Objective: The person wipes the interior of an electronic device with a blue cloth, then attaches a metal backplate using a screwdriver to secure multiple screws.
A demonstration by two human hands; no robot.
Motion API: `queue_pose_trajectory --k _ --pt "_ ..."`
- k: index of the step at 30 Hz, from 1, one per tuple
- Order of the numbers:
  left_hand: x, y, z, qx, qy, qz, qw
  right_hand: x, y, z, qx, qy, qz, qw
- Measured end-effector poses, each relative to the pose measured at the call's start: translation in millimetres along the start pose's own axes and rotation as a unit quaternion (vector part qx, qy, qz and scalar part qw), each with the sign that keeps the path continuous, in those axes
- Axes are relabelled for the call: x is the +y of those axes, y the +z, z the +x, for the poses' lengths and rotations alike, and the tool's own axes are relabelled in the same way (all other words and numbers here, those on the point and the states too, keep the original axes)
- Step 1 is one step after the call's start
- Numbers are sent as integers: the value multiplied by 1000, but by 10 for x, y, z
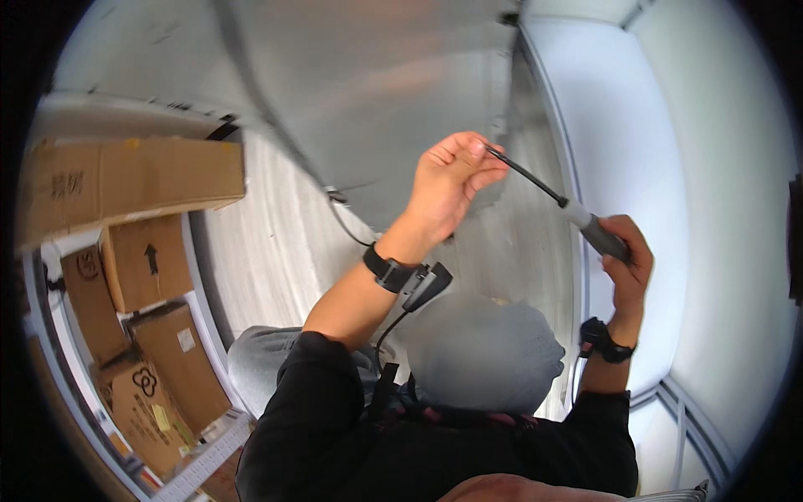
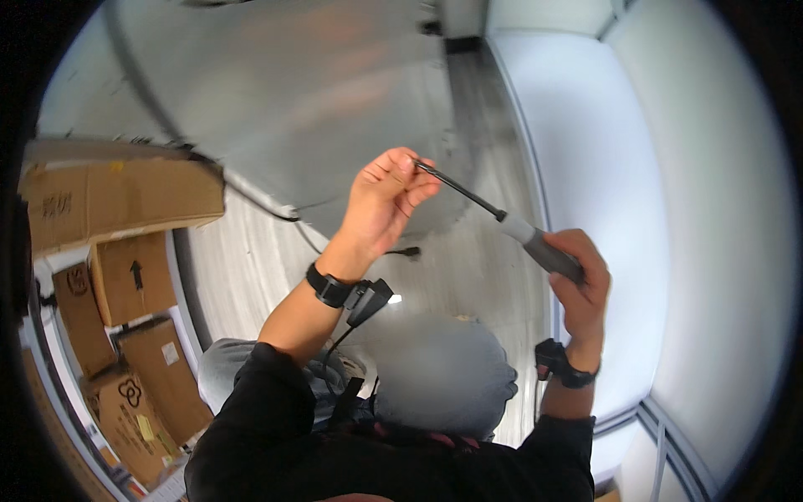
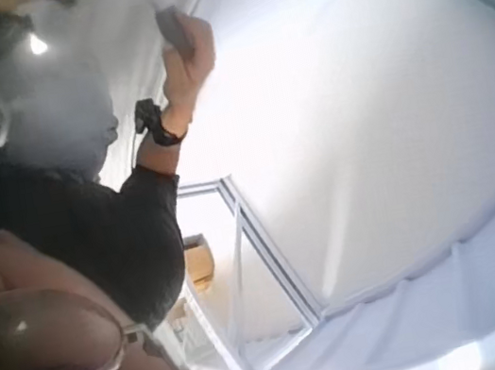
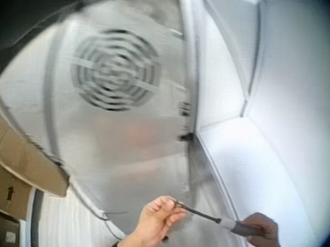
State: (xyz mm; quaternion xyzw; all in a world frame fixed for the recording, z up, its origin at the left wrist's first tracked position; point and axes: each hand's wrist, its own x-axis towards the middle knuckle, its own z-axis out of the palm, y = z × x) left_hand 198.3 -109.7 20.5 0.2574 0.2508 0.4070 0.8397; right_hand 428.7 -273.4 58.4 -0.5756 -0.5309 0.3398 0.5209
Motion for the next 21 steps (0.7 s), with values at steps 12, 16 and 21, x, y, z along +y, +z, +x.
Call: queue_pose_trajectory --k 12,16,21 --pt "1575 -23 -1182 -90 77 -59 991 -2290 1028 358 -33 -166 -212 962" --pt "1936 -305 -1224 -104 21 -67 992 -2675 1486 311 -4 -94 -200 975" --pt "2118 -815 -900 -47 -60 -137 988 -2418 2391 169 69 35 -169 983"
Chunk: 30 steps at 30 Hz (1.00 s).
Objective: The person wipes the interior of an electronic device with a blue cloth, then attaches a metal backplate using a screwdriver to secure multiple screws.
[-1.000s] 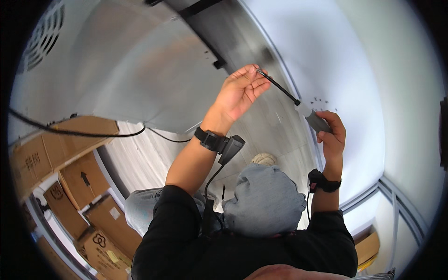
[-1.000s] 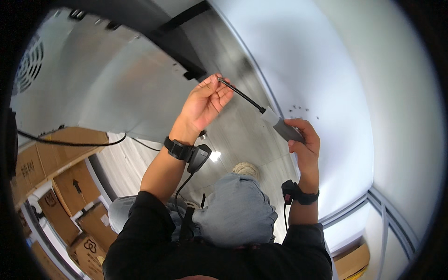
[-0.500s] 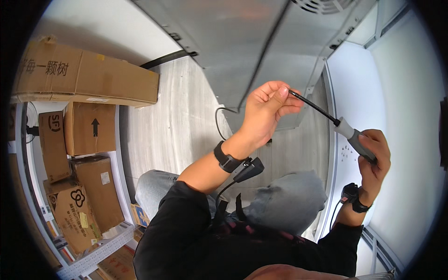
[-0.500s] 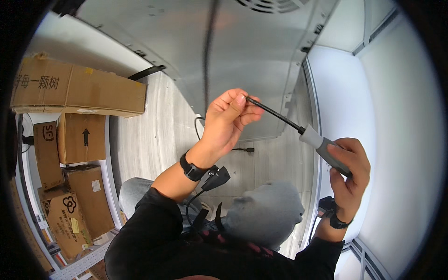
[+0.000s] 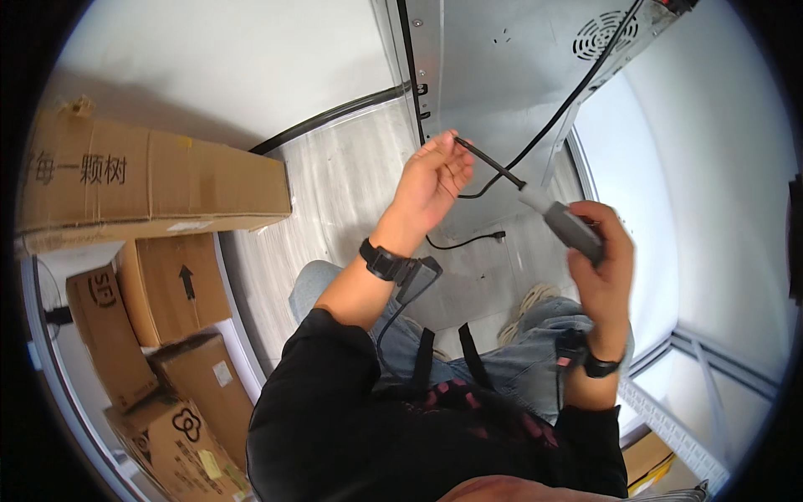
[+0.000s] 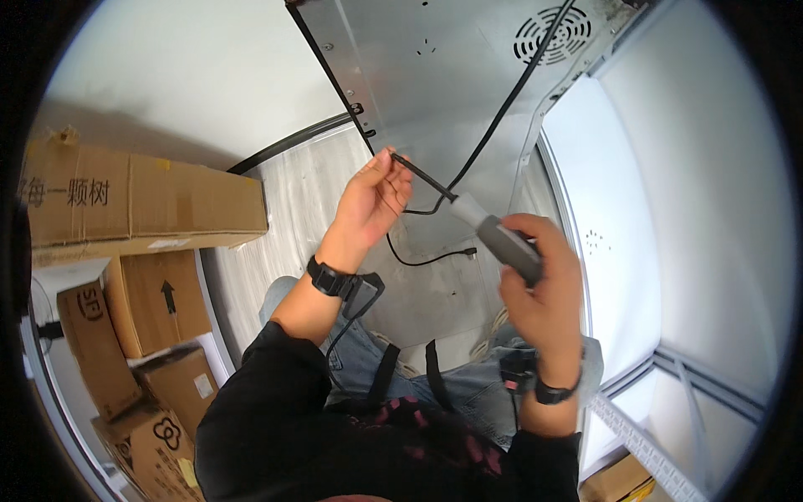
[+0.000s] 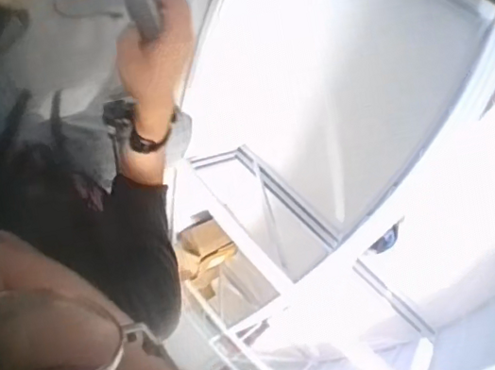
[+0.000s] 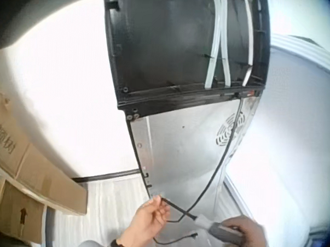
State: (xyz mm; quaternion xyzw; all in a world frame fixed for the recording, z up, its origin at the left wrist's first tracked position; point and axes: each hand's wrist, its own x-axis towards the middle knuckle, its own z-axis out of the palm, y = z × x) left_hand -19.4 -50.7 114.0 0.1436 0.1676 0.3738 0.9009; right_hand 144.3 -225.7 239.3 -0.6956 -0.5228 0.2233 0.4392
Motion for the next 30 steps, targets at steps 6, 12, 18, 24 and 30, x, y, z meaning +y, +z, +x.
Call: queue_pose_trajectory --k 6,12,18,24,30 --pt "190 -124 122 38 -13 7 999 384 862 -363 64 38 82 994" --pt "304 -122 147 40 36 47 997 306 1236 -387 105 -22 82 991" --pt "304 -39 174 57 34 42 997 327 1354 -419 123 -28 80 989" --pt "297 -72 214 60 46 47 996 295 1299 -377 126 -31 74 989" --pt "285 -15 173 78 49 52 994 182 1297 -339 132 -54 59 988"
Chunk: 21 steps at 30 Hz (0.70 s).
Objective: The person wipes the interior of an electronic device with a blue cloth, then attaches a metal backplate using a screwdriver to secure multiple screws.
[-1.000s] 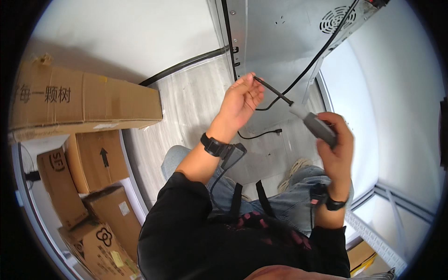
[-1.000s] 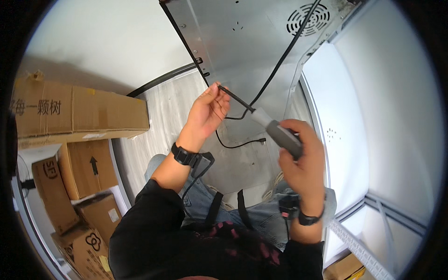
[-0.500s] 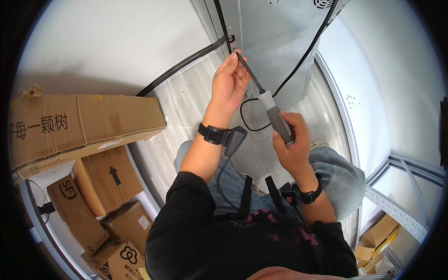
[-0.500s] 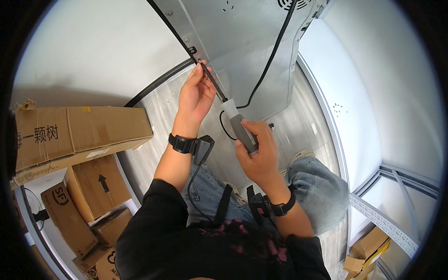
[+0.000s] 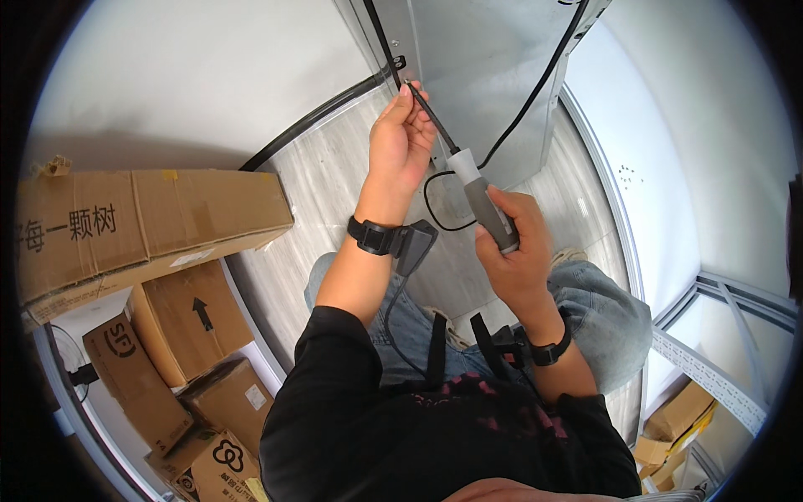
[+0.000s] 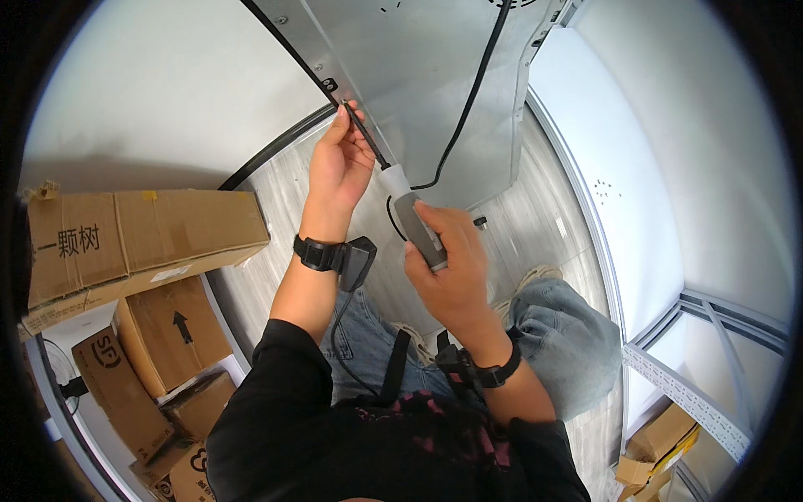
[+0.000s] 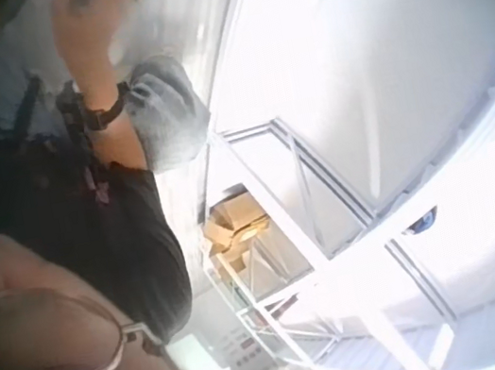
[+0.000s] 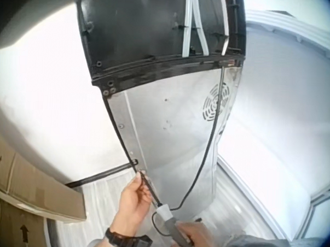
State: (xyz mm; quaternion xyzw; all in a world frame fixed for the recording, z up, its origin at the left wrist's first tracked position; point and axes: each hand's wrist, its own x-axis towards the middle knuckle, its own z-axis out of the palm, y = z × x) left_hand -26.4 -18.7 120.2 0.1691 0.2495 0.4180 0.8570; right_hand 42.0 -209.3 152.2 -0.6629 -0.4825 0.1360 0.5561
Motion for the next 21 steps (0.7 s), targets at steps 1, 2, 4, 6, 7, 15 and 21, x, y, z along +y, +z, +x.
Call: queue_pose_trajectory --k 1,2,4,6,7,15,21 --pt "5 -22 0 -11 -5 -3 1000 -11 2 1 -1 -8 -4 1000" --pt "16 -33 2 -23 -10 -7 1000 -8 -3 0 0 -5 -4 1000" --pt "29 -34 -20 -43 -31 4 999 2 -7 -10 2 -1 -3 1000" --pt "56 46 -107 -60 -64 33 996 -3 -22 -25 -3 61 32 998" --pt "59 13 -97 -87 -72 32 993 -7 -26 -33 -5 92 49 995" --pt "-3 -116 -21 -39 -28 71 996 -181 -45 -55 -55 246 126 959" --pt "6 -29 -63 -25 -41 63 997 47 75 -206 39 85 7 996"
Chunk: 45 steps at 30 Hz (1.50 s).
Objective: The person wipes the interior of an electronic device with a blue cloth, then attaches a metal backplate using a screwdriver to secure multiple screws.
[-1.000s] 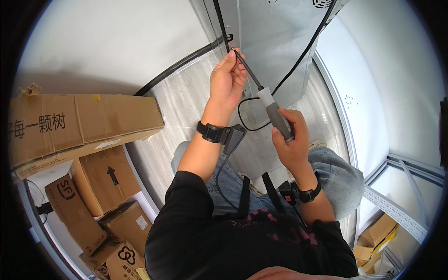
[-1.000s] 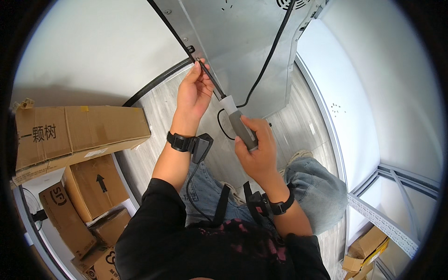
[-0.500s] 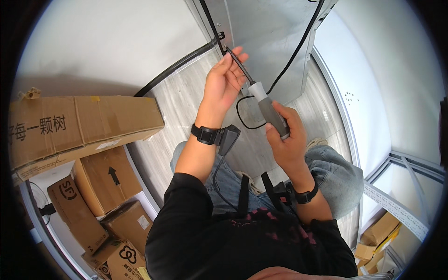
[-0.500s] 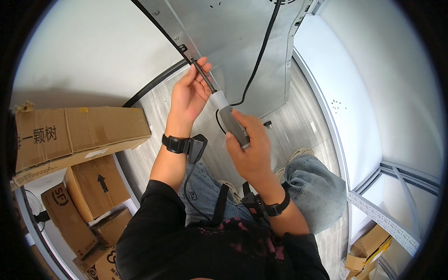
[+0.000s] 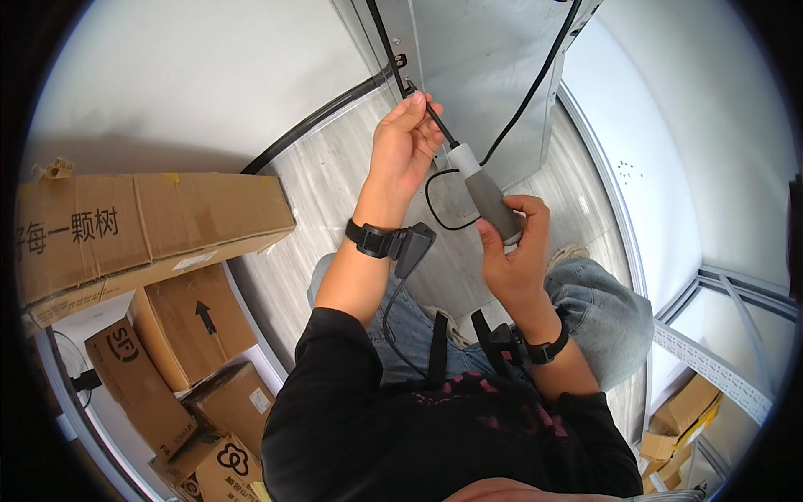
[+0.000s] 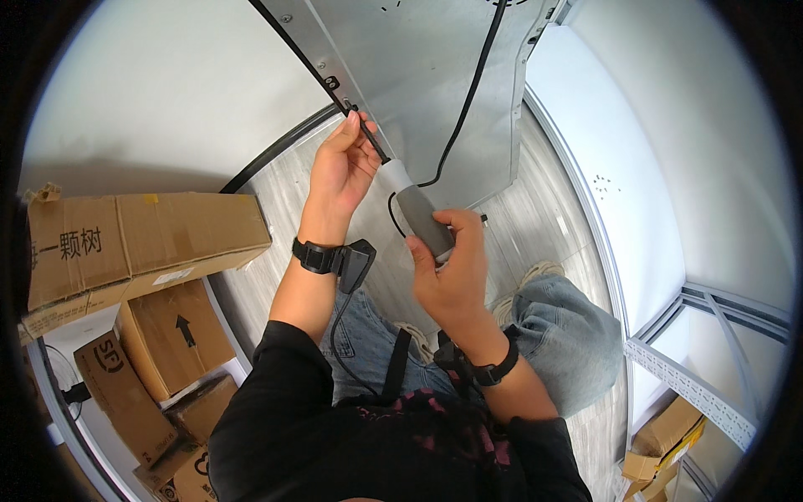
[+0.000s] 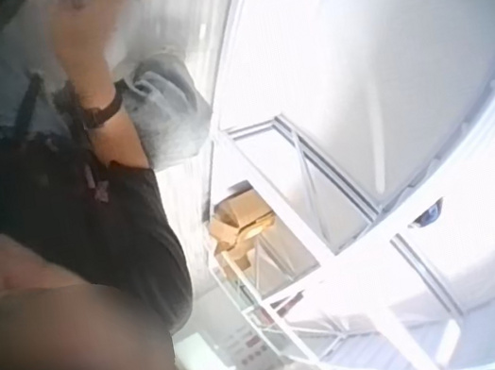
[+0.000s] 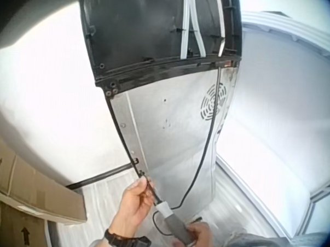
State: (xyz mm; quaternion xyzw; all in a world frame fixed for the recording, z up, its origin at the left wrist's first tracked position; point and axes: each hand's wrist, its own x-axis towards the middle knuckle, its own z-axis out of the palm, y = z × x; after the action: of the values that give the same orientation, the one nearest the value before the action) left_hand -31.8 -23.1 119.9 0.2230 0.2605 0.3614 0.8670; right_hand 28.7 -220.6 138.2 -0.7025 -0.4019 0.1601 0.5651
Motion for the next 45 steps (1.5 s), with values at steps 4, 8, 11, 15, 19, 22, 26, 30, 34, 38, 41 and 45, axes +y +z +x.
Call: queue_pose_trajectory --k 4,8,11,15,19,22,26,30,34,38,41,45 --pt "94 89 -116 -65 -25 49 996 -94 -45 46 -44 166 100 980" --pt "65 47 -78 -52 -22 45 997 -116 -74 119 -52 156 110 980" --pt "30 -2 -19 -18 -23 48 998 -105 -8 132 -18 8 23 1000" --pt "0 37 -9 -2 -38 7 999 -64 36 76 6 38 14 999" --pt "46 114 -148 -62 -22 62 996 -159 -45 106 -47 207 136 968" --pt "67 79 -173 -73 -18 64 995 -177 -67 147 -68 222 154 960" --pt "25 70 -96 -33 -9 76 996 -138 -28 163 -45 76 57 995" --pt "-24 66 -87 -27 -8 62 998 -90 4 130 -16 44 44 998" --pt "4 36 -138 -41 4 70 997 -196 -52 171 -79 202 192 957" --pt "2 28 -150 -62 15 76 995 -224 -74 216 -83 227 229 943" --pt "-32 1 -109 -51 23 82 995 -165 -97 244 -102 147 134 975" --pt "-50 10 -128 -46 20 74 996 -24 -60 214 -95 48 -10 994"
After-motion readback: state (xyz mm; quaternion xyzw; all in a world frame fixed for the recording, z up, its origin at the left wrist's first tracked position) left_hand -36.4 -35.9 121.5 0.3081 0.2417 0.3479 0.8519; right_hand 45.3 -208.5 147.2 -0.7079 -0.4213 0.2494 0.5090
